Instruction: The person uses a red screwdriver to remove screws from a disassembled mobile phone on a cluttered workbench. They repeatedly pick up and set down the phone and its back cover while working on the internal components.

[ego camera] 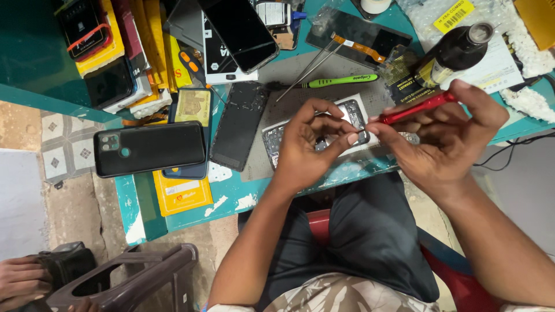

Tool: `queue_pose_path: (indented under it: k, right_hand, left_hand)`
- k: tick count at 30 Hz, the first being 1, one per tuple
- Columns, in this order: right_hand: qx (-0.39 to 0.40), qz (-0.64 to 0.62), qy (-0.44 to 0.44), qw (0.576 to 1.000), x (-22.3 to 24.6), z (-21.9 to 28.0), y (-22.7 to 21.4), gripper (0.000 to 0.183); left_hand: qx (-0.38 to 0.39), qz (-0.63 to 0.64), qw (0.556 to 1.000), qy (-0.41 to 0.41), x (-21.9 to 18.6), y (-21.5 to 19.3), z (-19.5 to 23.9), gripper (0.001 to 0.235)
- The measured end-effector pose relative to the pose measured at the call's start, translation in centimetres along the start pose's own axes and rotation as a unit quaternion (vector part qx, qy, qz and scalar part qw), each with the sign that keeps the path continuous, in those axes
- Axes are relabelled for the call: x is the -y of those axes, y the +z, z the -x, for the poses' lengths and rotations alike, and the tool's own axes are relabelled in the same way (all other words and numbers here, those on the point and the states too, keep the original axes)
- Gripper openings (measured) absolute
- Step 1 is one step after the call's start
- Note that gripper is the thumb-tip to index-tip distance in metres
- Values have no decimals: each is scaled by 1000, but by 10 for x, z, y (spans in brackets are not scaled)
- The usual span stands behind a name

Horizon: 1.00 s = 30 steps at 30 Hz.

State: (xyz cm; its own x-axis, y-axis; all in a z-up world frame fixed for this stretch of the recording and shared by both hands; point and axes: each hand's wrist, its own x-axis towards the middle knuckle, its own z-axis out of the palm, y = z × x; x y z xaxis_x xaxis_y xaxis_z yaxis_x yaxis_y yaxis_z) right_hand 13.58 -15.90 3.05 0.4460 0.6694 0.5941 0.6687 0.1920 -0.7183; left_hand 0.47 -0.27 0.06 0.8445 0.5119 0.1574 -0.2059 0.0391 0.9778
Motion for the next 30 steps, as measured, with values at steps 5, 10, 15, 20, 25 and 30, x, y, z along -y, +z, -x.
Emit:
queue_pose_path:
  k: [5, 10, 15, 20, 25, 30]
  right_hand:
    - [42, -28, -48, 998, -6, -12, -3, 88]
    - [92, 50, -92, 990, -24, -18, -6, 81]
    - [102, 117, -103, 982, -41, -11, -5, 83]
    - [87, 105, -110, 985, -48, -7, 2, 84]
    - [95, 103, -105, 985, -50, -9, 2, 84]
    - [96, 109, -104, 984, -50, -8, 3, 82]
  left_hand:
    - [-24, -168, 983, 73, -7, 10, -6, 38]
    - [-39, -283, 956, 73, -6, 23, -11, 47]
    - [-23, -305, 950, 67, 2, 25, -8, 60]
    - [-35, -323, 942, 79, 10, 24, -6, 66]
    - [-33, -330, 941, 69, 11, 23, -7, 69]
    - [-28, -346, 936, 57, 12, 23, -8, 72]
